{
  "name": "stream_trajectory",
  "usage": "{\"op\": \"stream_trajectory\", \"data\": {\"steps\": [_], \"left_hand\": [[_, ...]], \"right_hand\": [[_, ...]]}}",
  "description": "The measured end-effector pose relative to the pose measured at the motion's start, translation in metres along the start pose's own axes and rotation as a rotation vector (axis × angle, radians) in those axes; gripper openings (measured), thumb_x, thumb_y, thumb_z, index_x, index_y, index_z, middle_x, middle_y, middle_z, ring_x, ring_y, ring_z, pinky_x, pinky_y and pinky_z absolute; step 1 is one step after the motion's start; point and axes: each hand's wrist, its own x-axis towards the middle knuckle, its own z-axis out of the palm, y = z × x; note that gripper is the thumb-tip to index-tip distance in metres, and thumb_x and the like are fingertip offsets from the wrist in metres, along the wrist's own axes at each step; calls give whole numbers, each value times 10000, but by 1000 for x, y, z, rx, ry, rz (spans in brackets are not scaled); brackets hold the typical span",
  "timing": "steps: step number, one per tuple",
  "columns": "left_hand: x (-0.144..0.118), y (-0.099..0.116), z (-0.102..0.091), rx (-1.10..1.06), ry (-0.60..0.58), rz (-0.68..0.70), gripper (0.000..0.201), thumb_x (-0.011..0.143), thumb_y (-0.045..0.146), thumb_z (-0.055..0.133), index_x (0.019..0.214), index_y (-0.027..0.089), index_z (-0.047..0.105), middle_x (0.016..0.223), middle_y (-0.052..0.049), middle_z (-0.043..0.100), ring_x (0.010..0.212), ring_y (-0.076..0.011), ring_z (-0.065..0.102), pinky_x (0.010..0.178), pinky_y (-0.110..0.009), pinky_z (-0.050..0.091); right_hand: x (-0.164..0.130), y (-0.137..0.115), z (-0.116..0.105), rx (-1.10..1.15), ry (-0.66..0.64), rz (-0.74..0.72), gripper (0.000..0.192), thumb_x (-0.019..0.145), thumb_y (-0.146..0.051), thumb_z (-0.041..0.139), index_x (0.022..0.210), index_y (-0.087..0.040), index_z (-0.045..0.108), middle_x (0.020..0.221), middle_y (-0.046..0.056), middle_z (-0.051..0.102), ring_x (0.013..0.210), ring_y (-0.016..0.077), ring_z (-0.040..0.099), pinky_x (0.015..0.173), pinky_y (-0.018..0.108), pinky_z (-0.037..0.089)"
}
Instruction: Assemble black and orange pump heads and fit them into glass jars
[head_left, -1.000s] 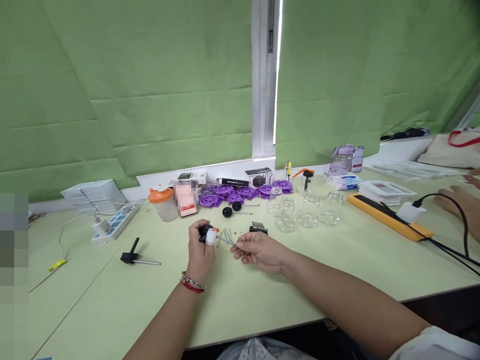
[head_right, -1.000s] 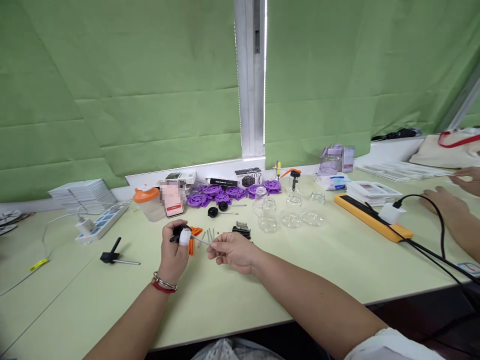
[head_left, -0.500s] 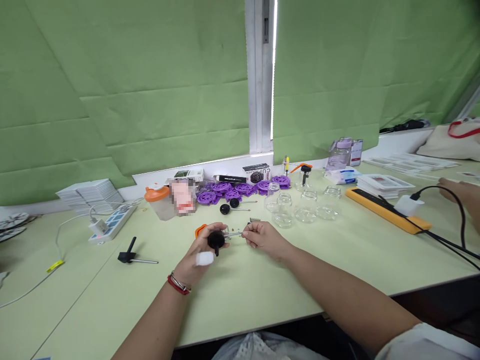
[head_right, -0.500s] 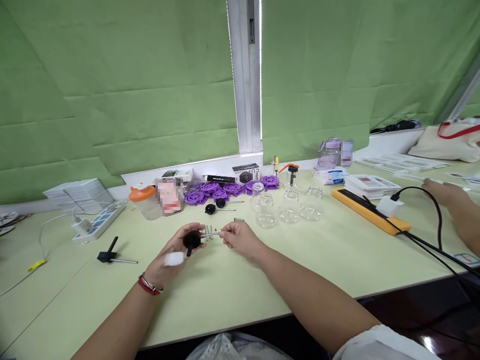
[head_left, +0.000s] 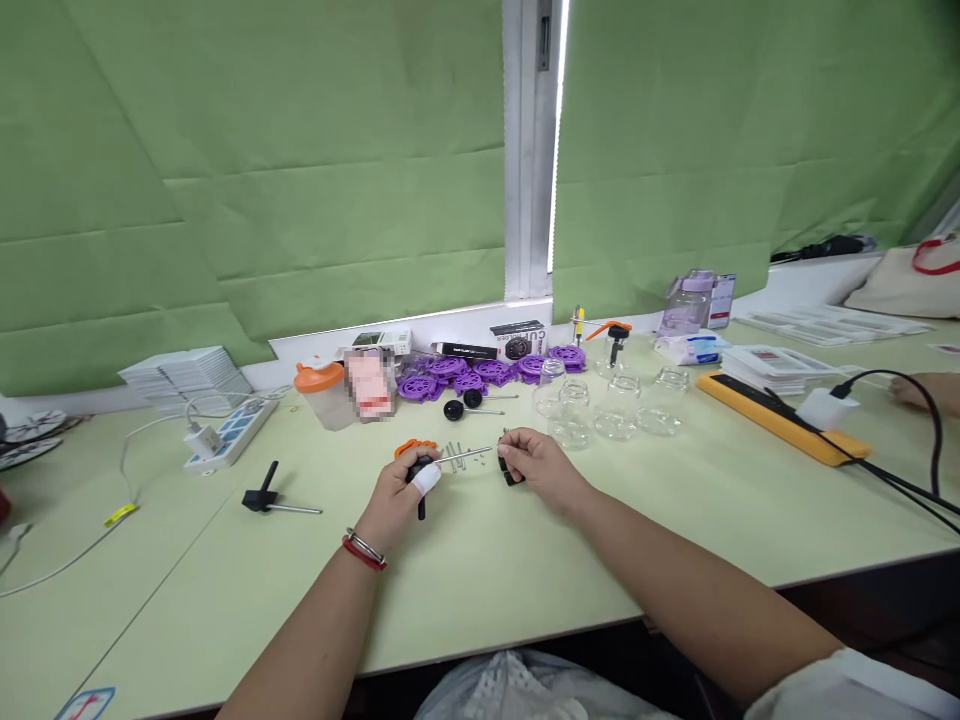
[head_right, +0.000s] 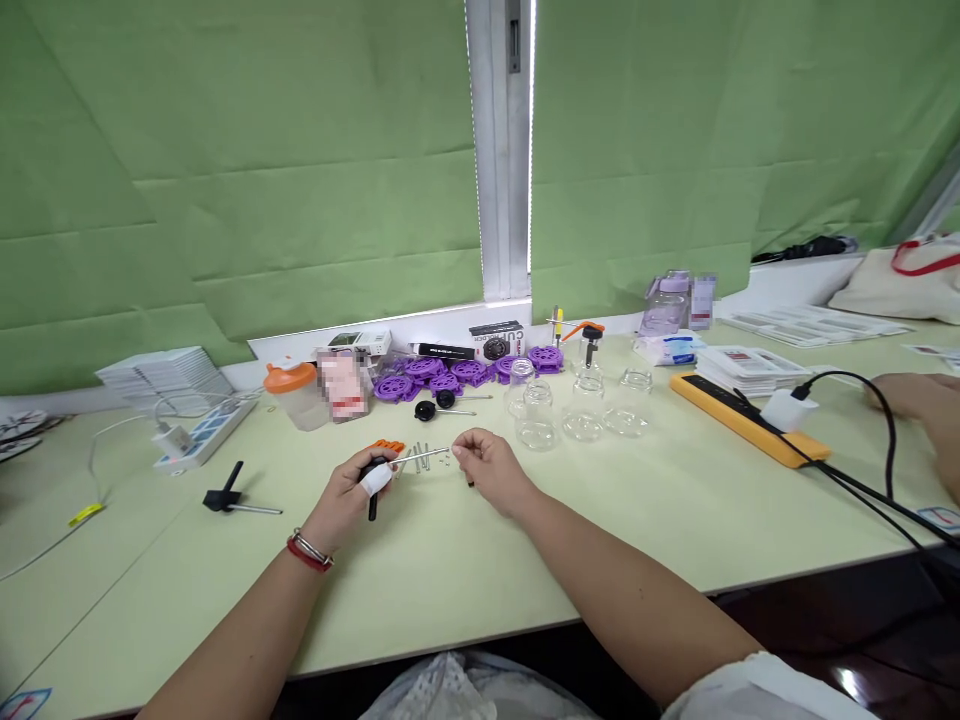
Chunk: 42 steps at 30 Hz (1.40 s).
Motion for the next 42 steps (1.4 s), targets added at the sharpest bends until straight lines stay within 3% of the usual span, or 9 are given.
{"op": "stream_trajectory", "data": {"steps": [5, 13, 42], "left_hand": [[-2, -1, -1, 161, -32, 106, 205, 826, 345, 561, 957, 191, 599, 933, -44, 566, 800, -158, 507, 707, -285, 429], [-1, -1, -2, 231, -78, 143, 199, 855, 358, 523, 960, 198, 576, 866, -25, 538, 737, -145, 480, 672, -274, 418], [0, -7, -2, 246, -109, 146, 222, 863, 374, 500, 984, 207, 582, 835, -25, 523, 712, -150, 470, 653, -270, 413]], "right_hand": [[4, 3, -8, 164, 15, 133, 252, 675, -361, 713, 746, -162, 577, 572, -37, 539, 464, 63, 413, 503, 238, 345], [3, 1, -7, 213, 4, 242, 228, 595, -247, 743, 750, -151, 607, 681, 17, 646, 460, 52, 423, 460, 218, 307], [1, -1, -6, 154, 0, 264, 287, 608, -372, 762, 695, -151, 602, 658, 15, 614, 474, 50, 391, 435, 199, 274]]}}
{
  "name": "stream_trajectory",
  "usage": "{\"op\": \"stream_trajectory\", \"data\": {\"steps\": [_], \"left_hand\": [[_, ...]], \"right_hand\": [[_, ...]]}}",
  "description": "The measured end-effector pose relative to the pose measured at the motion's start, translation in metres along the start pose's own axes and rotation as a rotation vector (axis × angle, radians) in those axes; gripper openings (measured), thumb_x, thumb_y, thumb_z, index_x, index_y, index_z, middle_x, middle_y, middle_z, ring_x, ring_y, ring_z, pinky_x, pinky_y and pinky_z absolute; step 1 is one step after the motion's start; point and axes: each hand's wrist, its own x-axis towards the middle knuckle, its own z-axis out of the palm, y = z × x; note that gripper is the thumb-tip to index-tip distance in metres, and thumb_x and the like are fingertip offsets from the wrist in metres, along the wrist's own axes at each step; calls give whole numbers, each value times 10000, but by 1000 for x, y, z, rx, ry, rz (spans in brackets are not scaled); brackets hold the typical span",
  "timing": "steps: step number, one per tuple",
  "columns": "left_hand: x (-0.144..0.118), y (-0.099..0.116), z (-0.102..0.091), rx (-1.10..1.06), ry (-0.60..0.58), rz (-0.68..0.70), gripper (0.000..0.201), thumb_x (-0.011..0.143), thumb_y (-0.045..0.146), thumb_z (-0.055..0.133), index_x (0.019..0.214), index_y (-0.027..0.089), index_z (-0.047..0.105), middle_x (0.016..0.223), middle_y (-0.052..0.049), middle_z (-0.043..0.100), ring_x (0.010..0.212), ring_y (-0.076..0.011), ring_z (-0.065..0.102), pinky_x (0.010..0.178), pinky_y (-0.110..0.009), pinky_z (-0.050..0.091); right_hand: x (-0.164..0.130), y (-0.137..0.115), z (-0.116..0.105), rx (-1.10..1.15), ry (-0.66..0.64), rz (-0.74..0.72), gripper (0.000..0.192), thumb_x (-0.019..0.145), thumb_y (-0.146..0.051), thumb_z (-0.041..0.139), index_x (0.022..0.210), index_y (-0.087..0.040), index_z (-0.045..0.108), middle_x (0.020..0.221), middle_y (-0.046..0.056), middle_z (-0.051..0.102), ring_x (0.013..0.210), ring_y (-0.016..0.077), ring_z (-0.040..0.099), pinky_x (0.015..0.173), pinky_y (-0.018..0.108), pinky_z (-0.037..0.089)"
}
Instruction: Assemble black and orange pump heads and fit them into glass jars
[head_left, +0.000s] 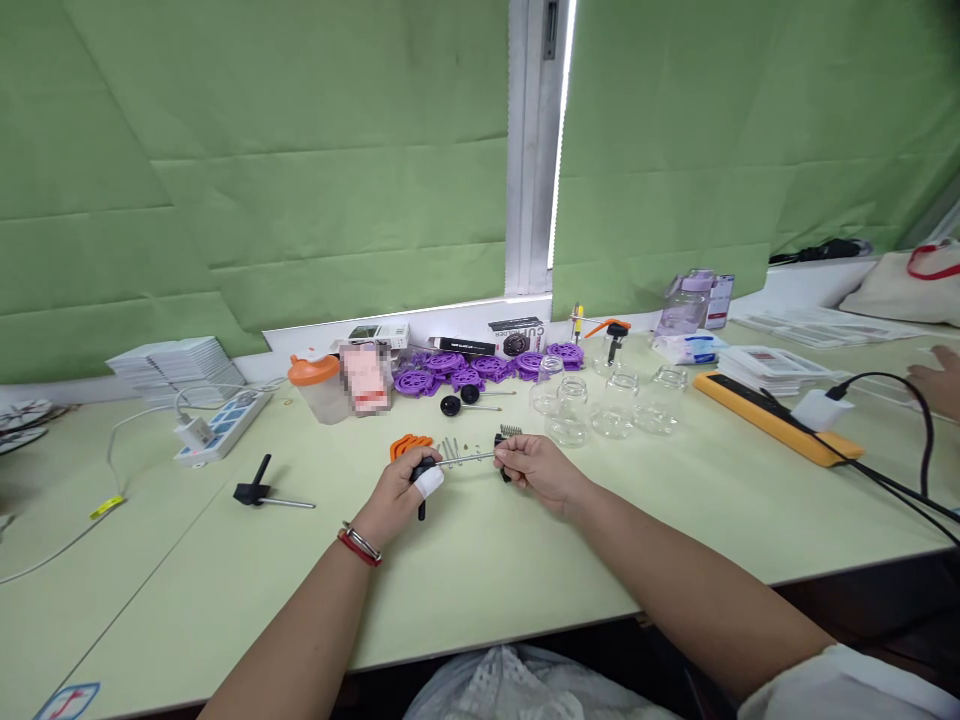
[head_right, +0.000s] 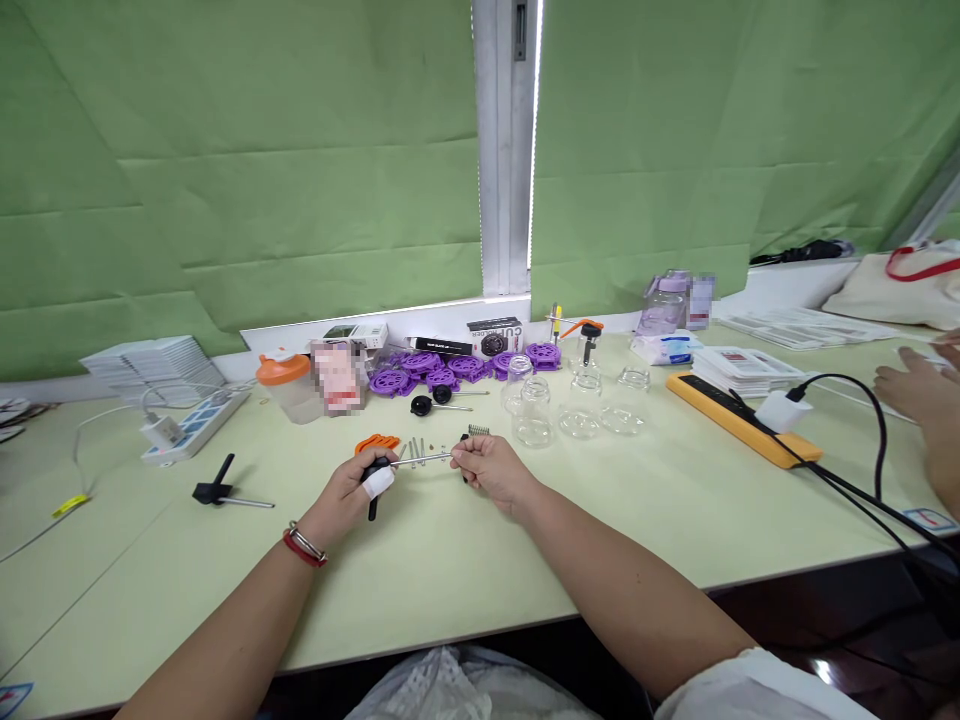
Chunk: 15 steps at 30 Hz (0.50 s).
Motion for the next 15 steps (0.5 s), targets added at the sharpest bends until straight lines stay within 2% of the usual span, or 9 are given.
{"op": "stream_trajectory", "data": {"steps": [8, 15], "left_hand": [[0, 1, 2, -9, -35, -26, 201, 875, 370, 488, 979, 212, 557, 768, -8, 512, 667, -142, 464, 619, -267, 407], [0, 2, 5, -41, -33, -52, 230, 878, 404, 483, 985, 211, 548, 745, -4, 524, 668, -152, 480, 620, -279, 411]], "right_hand": [[-1, 2, 1, -68, 17, -22, 304, 667, -413, 715, 643, -159, 549, 507, -31, 494, 437, 53, 343, 428, 210, 239], [-1, 1, 3, -22, 25, -45, 300, 670, -421, 703, 681, -163, 549, 551, -24, 537, 439, 51, 358, 433, 211, 241]]}}
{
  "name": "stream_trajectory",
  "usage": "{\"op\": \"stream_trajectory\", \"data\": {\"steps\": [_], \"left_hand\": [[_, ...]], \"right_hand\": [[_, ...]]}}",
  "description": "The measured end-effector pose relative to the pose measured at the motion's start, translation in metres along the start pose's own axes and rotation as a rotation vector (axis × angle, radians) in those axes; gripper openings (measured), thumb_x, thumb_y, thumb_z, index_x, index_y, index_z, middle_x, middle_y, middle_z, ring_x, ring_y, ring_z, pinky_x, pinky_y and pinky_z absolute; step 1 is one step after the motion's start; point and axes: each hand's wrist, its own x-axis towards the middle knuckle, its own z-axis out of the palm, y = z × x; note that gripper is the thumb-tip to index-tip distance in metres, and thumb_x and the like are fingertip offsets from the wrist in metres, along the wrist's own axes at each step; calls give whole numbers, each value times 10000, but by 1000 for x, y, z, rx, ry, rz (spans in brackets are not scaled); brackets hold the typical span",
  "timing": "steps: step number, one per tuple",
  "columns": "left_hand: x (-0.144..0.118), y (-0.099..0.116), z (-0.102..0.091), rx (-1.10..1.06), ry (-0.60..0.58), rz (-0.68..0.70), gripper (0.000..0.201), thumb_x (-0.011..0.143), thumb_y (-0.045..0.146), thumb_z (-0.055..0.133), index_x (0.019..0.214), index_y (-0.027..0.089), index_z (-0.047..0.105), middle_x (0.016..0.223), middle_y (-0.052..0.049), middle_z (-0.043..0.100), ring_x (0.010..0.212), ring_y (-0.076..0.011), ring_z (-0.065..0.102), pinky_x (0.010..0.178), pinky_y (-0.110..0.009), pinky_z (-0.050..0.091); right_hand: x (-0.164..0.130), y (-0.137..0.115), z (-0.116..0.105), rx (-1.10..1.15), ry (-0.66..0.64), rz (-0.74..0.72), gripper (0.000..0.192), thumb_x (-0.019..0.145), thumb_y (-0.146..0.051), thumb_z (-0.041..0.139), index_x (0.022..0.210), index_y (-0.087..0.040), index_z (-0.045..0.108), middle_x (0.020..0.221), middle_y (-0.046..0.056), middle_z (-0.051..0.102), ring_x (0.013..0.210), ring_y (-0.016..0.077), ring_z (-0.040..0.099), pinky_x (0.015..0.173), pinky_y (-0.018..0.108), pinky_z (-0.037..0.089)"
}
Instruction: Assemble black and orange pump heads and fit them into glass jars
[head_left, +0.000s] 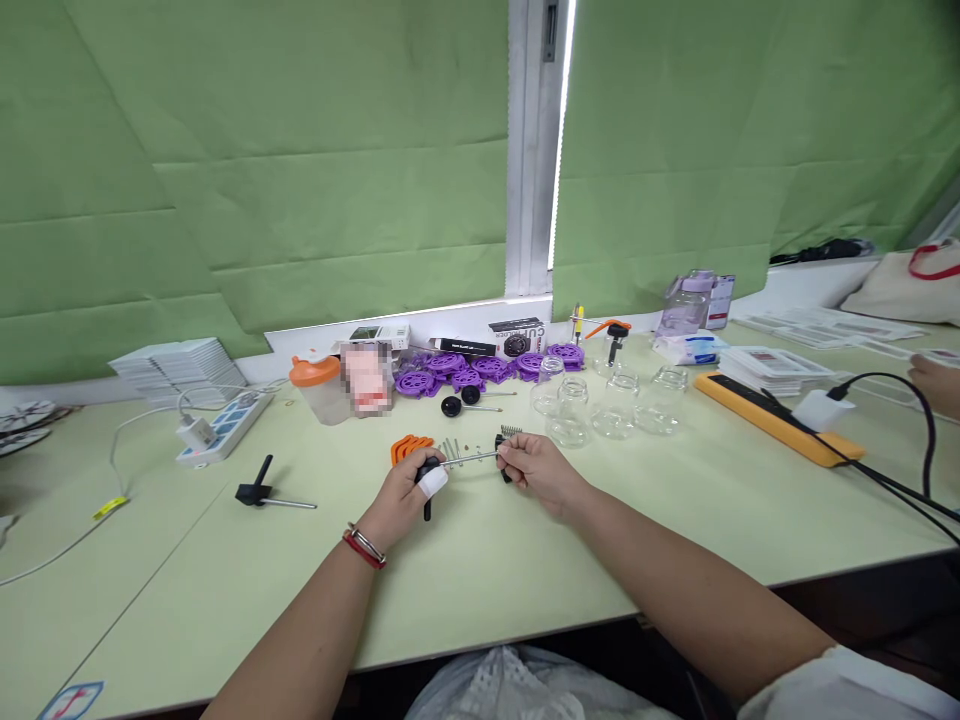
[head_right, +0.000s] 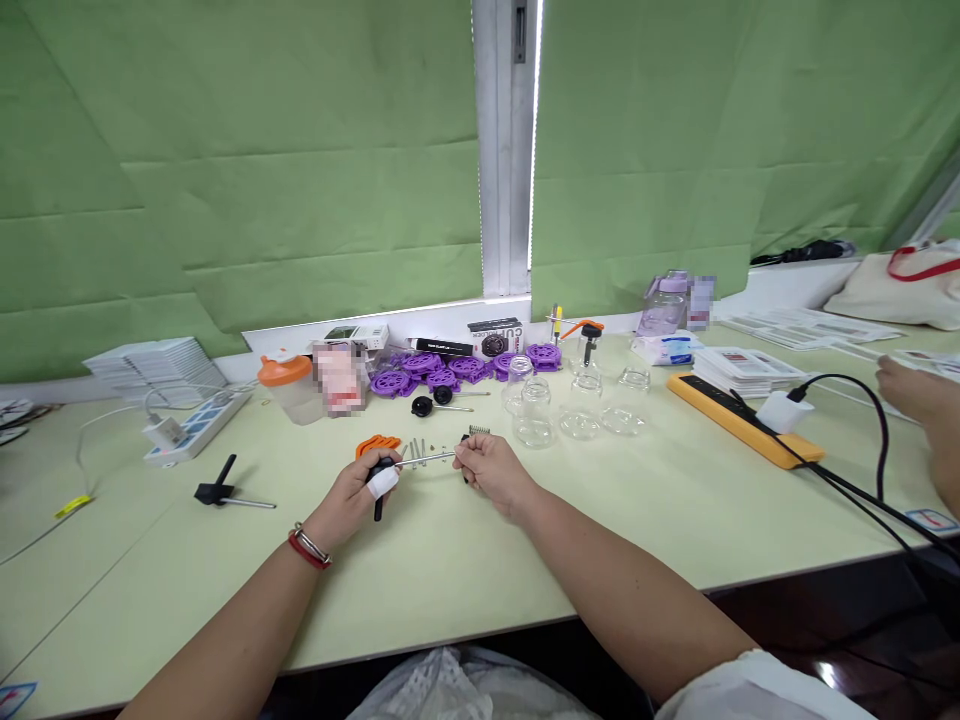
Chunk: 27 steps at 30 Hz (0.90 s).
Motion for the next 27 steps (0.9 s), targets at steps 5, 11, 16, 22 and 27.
{"op": "stream_trajectory", "data": {"steps": [5, 11, 16, 22, 27], "left_hand": [[0, 1, 0, -2, 10, 5, 224, 875, 400, 490, 988, 216, 546, 748, -2, 526, 678, -151, 487, 638, -283, 415], [0, 4, -1, 7, 28, 24, 227, 866, 392, 496, 985, 208, 554, 765, -12, 535, 689, -155, 493, 633, -286, 420], [0, 6, -1, 5, 33, 36, 214, 866, 376, 502, 977, 203, 559, 753, -8, 526, 681, -149, 487, 627, -282, 424], [0, 7, -2, 5, 38, 28, 228, 864, 387, 505, 976, 197, 563, 769, -16, 539, 689, -152, 493, 625, -284, 426], [0, 6, -2, 17, 37, 35, 216, 863, 374, 502, 970, 198, 566, 772, -18, 542, 686, -151, 487, 614, -279, 422]], "right_hand": [[1, 0, 0, 60, -23, 10, 302, 640, -408, 725, 711, -158, 572, 592, -15, 575, 441, 49, 377, 443, 213, 262], [3, 1, 0, 116, -32, -4, 295, 624, -393, 742, 710, -158, 585, 671, 13, 621, 471, 53, 392, 445, 215, 275], [3, 1, 0, 171, -49, 10, 300, 598, -360, 766, 733, -156, 593, 725, 24, 642, 496, 56, 419, 452, 210, 289], [3, 1, -3, 129, -62, 23, 280, 630, -371, 754, 734, -155, 610, 680, 16, 630, 474, 51, 403, 450, 210, 280], [3, 2, -4, 80, -40, 5, 282, 634, -380, 746, 732, -156, 606, 723, 28, 651, 472, 49, 401, 446, 208, 280]]}}
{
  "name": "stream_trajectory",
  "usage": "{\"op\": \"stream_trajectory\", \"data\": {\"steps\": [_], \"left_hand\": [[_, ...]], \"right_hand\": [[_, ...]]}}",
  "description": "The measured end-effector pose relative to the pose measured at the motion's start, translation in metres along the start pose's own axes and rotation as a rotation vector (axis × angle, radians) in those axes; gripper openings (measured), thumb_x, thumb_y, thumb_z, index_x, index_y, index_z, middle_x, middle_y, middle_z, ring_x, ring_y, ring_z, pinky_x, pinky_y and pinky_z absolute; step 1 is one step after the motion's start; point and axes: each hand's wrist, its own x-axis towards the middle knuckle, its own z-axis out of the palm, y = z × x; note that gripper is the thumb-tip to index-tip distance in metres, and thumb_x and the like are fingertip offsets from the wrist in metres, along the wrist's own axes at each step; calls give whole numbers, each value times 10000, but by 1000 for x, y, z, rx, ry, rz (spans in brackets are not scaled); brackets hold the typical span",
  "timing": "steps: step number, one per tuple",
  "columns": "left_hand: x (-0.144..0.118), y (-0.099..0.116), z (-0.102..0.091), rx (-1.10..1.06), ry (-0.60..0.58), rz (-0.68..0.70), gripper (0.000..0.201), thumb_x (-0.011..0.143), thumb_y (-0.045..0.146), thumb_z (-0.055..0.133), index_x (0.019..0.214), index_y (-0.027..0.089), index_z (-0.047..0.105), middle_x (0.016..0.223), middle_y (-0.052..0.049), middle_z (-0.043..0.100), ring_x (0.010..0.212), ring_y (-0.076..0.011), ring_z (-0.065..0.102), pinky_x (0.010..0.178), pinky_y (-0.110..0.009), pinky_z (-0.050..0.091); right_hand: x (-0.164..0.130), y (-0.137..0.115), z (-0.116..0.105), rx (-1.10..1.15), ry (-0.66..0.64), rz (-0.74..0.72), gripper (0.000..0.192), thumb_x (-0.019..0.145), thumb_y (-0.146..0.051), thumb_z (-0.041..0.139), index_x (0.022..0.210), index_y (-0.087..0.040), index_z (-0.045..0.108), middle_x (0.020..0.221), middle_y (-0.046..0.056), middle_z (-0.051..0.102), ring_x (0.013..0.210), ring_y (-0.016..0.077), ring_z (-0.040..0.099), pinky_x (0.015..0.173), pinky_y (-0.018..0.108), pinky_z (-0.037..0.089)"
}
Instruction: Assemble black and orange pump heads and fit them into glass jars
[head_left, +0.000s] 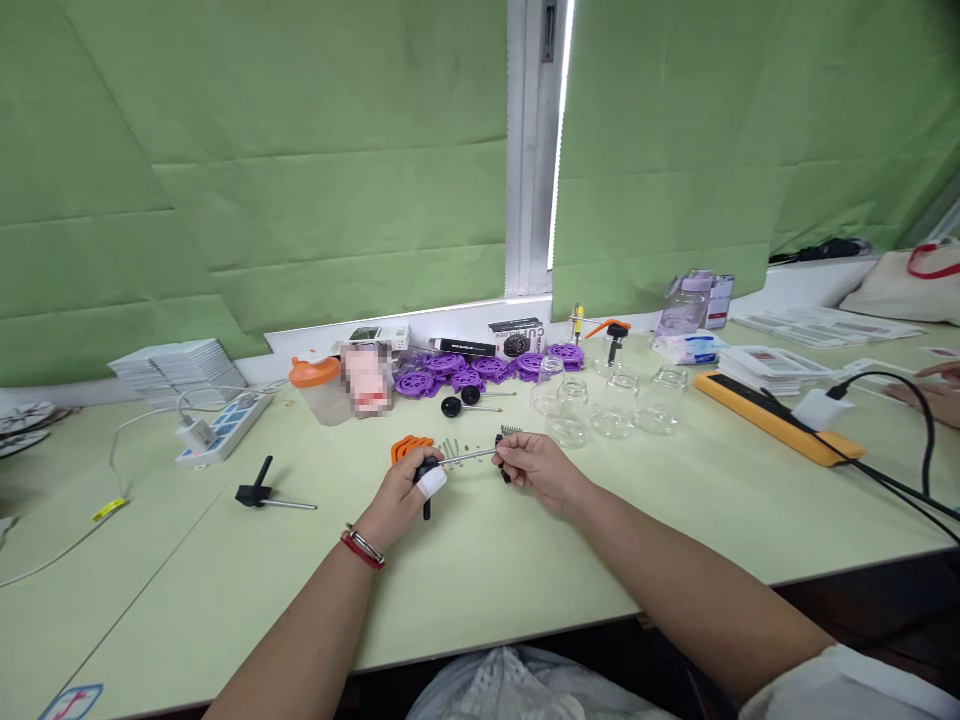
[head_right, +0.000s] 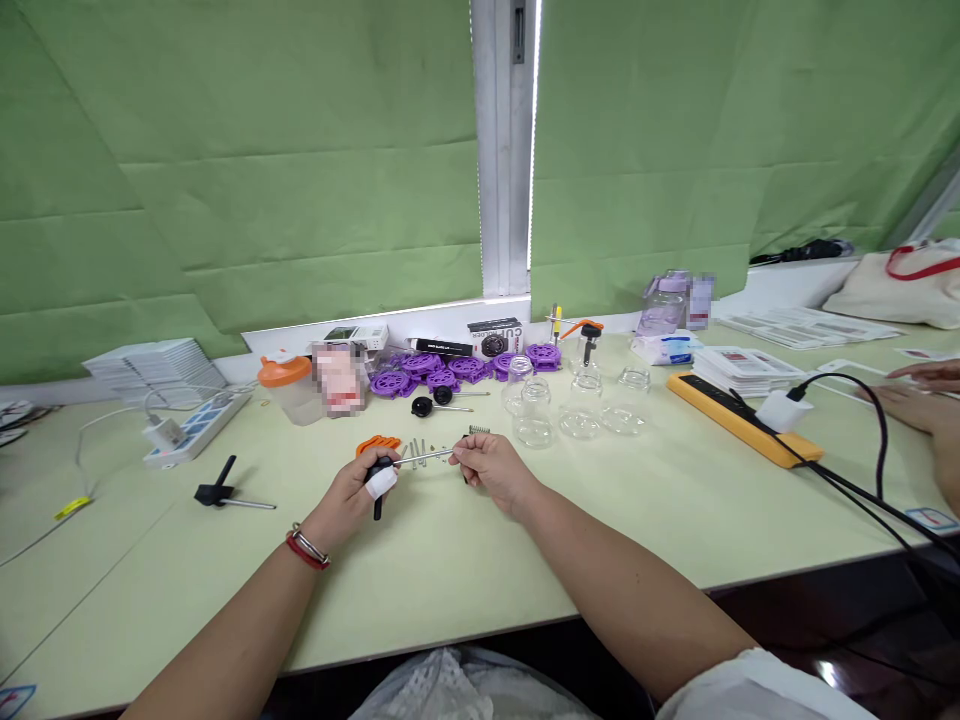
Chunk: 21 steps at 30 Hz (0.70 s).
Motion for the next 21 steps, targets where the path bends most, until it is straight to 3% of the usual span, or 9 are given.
{"op": "stream_trajectory", "data": {"steps": [13, 21], "left_hand": [[0, -3, -1, 20, -37, 8, 208, 879, 375, 483, 990, 212, 550, 789, -13, 533, 691, -152, 483, 632, -278, 412], [0, -7, 0, 17, -50, 4, 208, 888, 376, 476, 997, 212, 541, 777, -10, 516, 686, -148, 475, 643, -277, 409]], "right_hand": [[2, 2, -3, -118, -21, -44, 272, 671, -400, 709, 699, -161, 582, 679, 16, 622, 475, 57, 407, 453, 213, 293], [2, 1, -3, -204, -25, -66, 289, 720, -417, 664, 652, -160, 551, 507, -36, 496, 443, 59, 355, 453, 222, 265]]}}
